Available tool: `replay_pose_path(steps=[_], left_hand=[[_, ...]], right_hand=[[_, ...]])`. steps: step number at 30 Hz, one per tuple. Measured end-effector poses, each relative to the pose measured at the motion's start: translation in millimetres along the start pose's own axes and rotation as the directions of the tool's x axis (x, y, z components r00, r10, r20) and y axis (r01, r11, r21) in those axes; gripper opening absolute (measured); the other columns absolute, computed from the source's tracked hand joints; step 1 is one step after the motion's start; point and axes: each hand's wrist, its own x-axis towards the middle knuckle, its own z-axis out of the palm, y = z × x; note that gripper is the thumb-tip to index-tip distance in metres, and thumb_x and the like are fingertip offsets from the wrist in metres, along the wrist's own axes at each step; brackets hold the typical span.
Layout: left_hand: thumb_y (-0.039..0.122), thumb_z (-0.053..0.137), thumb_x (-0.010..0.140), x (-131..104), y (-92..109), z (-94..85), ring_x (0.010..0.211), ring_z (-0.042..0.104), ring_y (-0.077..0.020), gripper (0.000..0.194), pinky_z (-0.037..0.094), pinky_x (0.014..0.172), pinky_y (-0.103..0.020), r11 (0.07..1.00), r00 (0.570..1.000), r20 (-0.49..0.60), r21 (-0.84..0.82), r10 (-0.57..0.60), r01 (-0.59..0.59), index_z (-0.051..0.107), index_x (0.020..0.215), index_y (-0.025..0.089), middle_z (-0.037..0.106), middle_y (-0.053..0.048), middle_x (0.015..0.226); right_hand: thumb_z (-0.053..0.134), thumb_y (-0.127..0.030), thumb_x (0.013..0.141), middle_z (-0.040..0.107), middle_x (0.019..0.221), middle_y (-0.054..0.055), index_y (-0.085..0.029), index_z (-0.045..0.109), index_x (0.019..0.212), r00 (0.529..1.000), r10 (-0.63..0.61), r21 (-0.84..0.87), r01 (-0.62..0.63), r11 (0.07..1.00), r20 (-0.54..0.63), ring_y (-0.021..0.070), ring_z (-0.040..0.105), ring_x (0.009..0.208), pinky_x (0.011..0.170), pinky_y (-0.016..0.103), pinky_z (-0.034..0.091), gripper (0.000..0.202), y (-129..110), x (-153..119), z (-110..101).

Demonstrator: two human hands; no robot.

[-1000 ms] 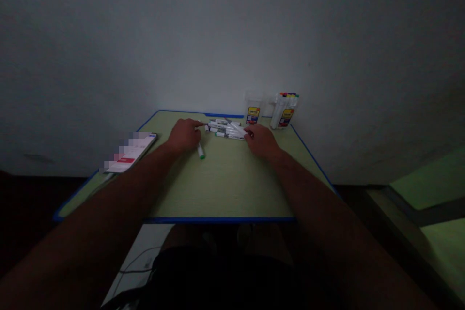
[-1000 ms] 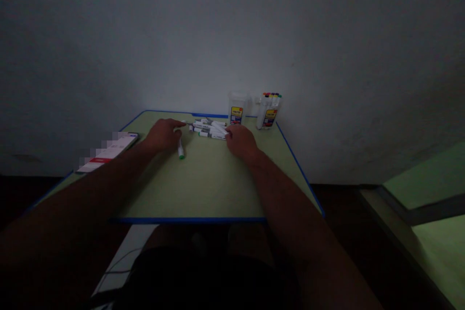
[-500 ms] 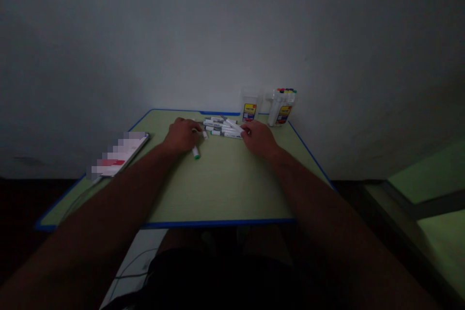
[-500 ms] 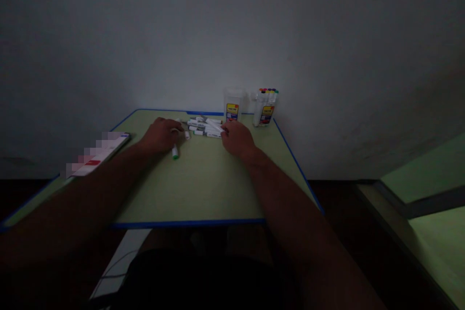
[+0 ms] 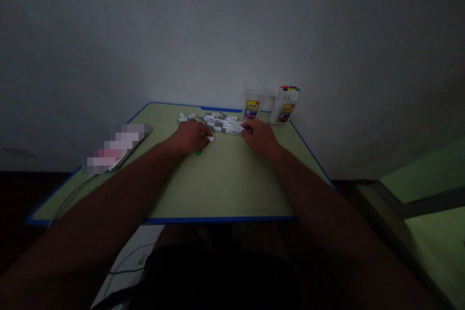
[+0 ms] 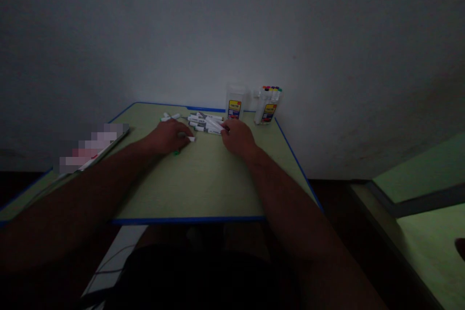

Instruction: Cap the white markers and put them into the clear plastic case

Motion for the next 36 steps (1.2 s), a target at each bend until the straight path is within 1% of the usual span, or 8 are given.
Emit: replay_pose_path(steps=[3,5,8,11,14,18,27,36], left_hand=[[0.027,0.071,0.068,-0.9,1.9,-2.2,0.101,0.069,-0.0301,0.015,0.049,0.095,-0.042,0.998,0.997,0.064,0.032,0.047,-0.049,0.078,0.081,0.025,0.078,-0.006,0.094],[0.027,0.067,0.073,-1.4,3.2,-4.6,0.096,0.069,-0.0288,0.016,0.05,0.091,-0.042,0.999,0.998,0.054,0.026,0.035,-0.036,0.076,0.086,0.024,0.077,-0.008,0.095],[0.028,0.063,0.079,-1.8,5.1,-8.7,0.086,0.067,-0.0243,0.018,0.051,0.082,-0.039,0.999,1.0,-0.024,-0.046,-0.014,0.013,0.072,0.093,0.022,0.075,-0.008,0.094],[0.028,0.068,0.077,-1.3,6.5,-12.5,0.078,0.064,-0.0207,0.017,0.05,0.075,-0.035,0.981,0.989,-0.114,-0.178,-0.099,0.078,0.069,0.092,0.02,0.073,-0.005,0.088],[0.026,0.072,0.073,-0.3,7.6,-15.1,0.075,0.062,-0.0183,0.019,0.049,0.073,-0.034,0.945,0.976,-0.149,-0.309,-0.157,0.105,0.068,0.09,0.019,0.07,-0.003,0.083],[0.027,0.074,0.072,0.0,10.5,-16.9,0.074,0.06,-0.0169,0.019,0.049,0.072,-0.033,0.918,0.963,-0.191,-0.383,-0.187,0.102,0.07,0.089,0.019,0.068,-0.003,0.081],[0.023,0.072,0.073,-2.2,20.2,-20.1,0.071,0.058,-0.0156,0.018,0.047,0.07,-0.032,0.945,0.936,-0.299,-0.315,-0.188,0.089,0.071,0.09,0.017,0.069,-0.002,0.08],[0.023,0.071,0.074,-3.2,23.4,-21.8,0.072,0.057,-0.0161,0.016,0.047,0.071,-0.033,0.953,0.932,-0.3,-0.278,-0.202,0.117,0.071,0.089,0.018,0.069,-0.002,0.08]], right_hand=[[0.062,-0.019,0.091,0.075,0.108,0.01,-0.016,0.076,0.109,1.0,0.008,0.003,-0.008,1.0,0.009,0.0212,0.066,0.096,0.092,0.035,0.049,0.023,0.5,0.3,-0.1],[0.063,-0.019,0.091,0.075,0.106,0.01,-0.016,0.076,0.108,1.0,0.016,0.009,-0.016,1.0,0.01,0.0206,0.065,0.094,0.09,0.034,0.048,0.021,1.1,0.7,-0.3],[0.062,-0.019,0.092,0.074,0.105,0.009,-0.016,0.075,0.106,1.0,0.013,0.014,-0.014,1.0,0.009,0.0202,0.065,0.093,0.089,0.034,0.048,0.02,1.5,0.8,-0.6],[0.061,-0.018,0.092,0.074,0.105,0.009,-0.017,0.074,0.105,1.0,0.002,0.029,-0.002,1.0,0.011,0.0202,0.064,0.094,0.09,0.034,0.047,0.019,1.3,0.5,-0.2],[0.062,-0.017,0.091,0.074,0.104,0.009,-0.017,0.073,0.103,1.0,-0.002,0.064,0.001,0.998,0.005,0.0201,0.064,0.093,0.089,0.033,0.047,0.017,1.3,0.3,0.6],[0.061,-0.018,0.091,0.075,0.104,0.008,-0.017,0.071,0.104,1.0,0.027,0.133,-0.025,0.991,-0.014,0.0199,0.066,0.093,0.087,0.033,0.049,0.016,1.7,0.2,0.8],[0.06,-0.018,0.09,0.076,0.099,0.007,-0.018,0.067,0.1,0.996,0.073,0.234,-0.057,0.971,-0.059,0.0198,0.068,0.088,0.083,0.034,0.051,0.013,4.4,0.7,1.3],[0.064,-0.02,0.085,0.075,0.094,0.006,-0.019,0.069,0.093,0.988,0.141,0.319,-0.116,0.941,-0.058,0.0193,0.068,0.083,0.083,0.036,0.054,0.01,2.8,4.5,-2.1]])
